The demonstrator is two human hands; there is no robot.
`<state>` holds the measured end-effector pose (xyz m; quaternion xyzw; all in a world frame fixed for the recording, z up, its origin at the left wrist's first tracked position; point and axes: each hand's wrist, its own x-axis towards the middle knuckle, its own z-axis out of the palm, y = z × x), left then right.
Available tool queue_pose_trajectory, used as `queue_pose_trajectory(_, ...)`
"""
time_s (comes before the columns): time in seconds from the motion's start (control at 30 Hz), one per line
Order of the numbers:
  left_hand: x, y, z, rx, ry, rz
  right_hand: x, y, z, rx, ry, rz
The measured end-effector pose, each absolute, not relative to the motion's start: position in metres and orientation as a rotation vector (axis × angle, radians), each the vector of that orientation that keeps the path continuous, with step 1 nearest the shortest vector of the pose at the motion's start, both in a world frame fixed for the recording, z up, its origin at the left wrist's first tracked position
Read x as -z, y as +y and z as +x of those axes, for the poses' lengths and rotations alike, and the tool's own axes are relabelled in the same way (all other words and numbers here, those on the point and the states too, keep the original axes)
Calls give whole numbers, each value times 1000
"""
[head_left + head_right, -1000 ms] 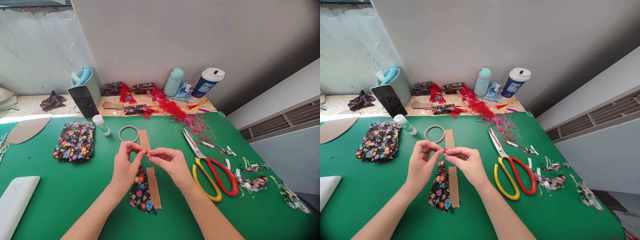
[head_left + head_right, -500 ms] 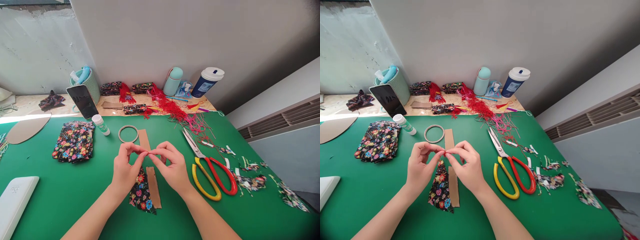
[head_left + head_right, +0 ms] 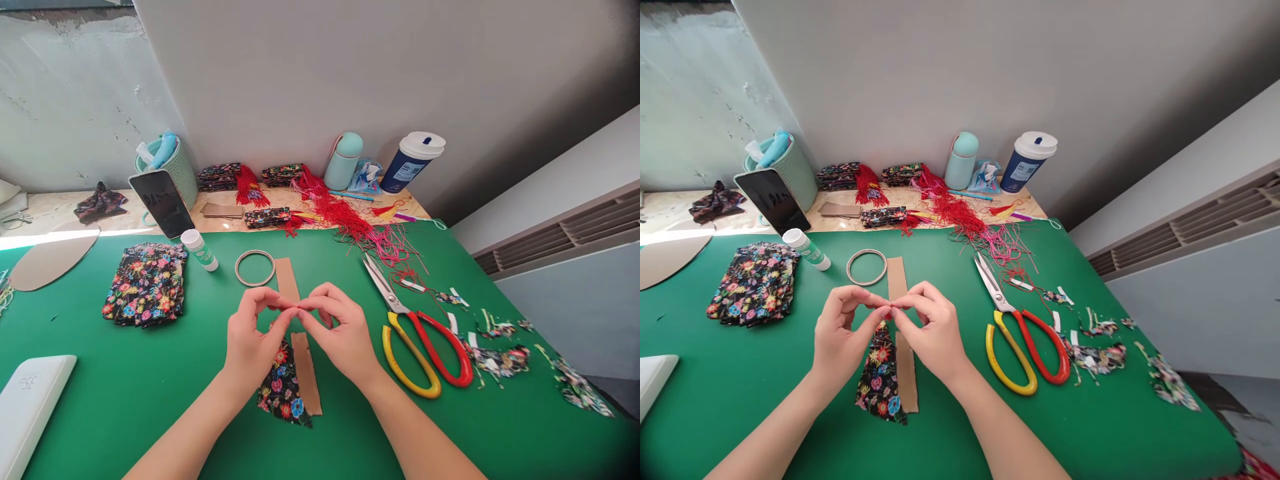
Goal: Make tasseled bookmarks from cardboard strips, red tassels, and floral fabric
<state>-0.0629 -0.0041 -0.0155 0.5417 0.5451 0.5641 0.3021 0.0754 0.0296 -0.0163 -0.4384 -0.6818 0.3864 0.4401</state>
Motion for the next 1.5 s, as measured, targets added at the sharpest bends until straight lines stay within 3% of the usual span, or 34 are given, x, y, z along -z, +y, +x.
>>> queue_pose_trajectory(0.33,14,-2,-62,-1305,1315,1176,24,37,78,-1399,-1341,-1061)
queue_pose_trajectory(0.57,16,0,-61,-1266,1344,1119,23,38,76,-1510,-1229,-1050)
queue_pose_trajectory(0.93,18,3,-67,-1160,1359,1404,25,34,78,-1214,-1468,-1095)
queue_pose_trajectory(1.1,25,7,-80,-687,1475,2263,23,35,82,-1095,-1515,-1070)
queue_pose_trajectory(1.23,38,9,-80,-424,1493,2501,23,36,84,-1042,-1534,-1050)
queue_pose_trajectory(1.5,58,18,-85,-678,1422,2458,17,40,96,-1007,-1545,-979)
